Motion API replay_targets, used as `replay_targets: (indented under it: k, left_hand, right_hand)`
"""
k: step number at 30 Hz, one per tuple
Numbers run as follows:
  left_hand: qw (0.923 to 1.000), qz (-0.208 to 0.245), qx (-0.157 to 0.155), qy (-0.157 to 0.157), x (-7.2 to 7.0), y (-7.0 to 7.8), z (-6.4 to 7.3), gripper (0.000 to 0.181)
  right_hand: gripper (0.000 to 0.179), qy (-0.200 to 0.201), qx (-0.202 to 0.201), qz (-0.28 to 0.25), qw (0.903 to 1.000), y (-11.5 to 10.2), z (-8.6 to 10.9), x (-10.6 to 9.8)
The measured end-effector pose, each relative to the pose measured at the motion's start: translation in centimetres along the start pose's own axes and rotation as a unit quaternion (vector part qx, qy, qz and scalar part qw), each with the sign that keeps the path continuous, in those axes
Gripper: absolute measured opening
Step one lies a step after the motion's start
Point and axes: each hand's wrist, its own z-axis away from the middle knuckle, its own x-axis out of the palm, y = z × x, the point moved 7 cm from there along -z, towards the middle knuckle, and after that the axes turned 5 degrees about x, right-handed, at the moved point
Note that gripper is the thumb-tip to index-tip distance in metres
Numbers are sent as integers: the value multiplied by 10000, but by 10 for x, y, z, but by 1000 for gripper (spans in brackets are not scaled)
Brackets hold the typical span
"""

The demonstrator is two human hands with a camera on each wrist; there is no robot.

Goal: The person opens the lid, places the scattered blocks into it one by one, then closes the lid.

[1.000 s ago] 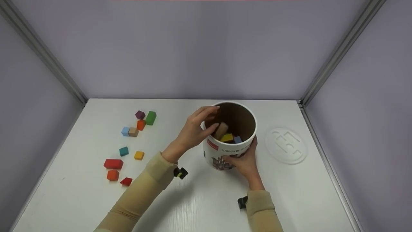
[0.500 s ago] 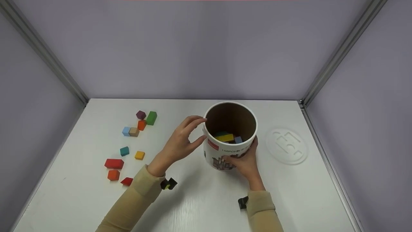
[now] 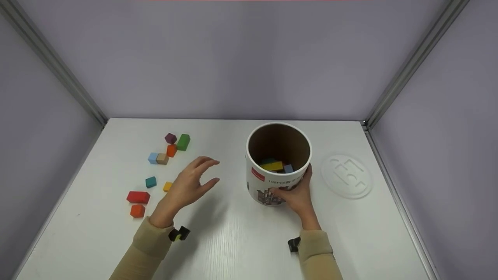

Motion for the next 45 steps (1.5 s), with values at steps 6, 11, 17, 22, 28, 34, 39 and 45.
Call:
replay_targets:
  k: [6, 11, 17, 22, 28, 34, 39, 45]
  left_hand:
    - [9976, -132, -634, -227, -10, -34, 32, 43]
    - [9930, -210, -1081, -425, -16, -56, 51, 43]
    - [9878, -406, -1391, -569, -20, -73, 68, 47]
    - [9806, -554, -1682, -841, -17, -85, 85, 51]
    - [9654, -689, -2154, -1296, -10, -100, 112, 56]
    - [9512, -656, -2578, -1562, -6, -113, 133, 60]
    - [9405, -598, -2878, -1704, -4, -120, 148, 55]
    - [9314, -575, -3103, -1813, -6, -125, 159, 50]
  right_hand:
    - [127, -1, 249, 45, 9997, 5, -1, 0]
    - [129, 30, 246, 31, 9997, 22, -6, -2]
    - [132, 65, 54, -149, 9999, 34, -9, -2]
    - [132, 114, 76, -161, 9998, 35, -9, -3]
    - [134, 102, 74, -121, 9998, 38, -9, -3]
    - [133, 77, 32, -242, 9997, 37, -10, -3]
    - [131, 104, 113, -209, 9997, 37, -8, -3]
    - [131, 64, -70, -363, 9993, 35, -9, -3]
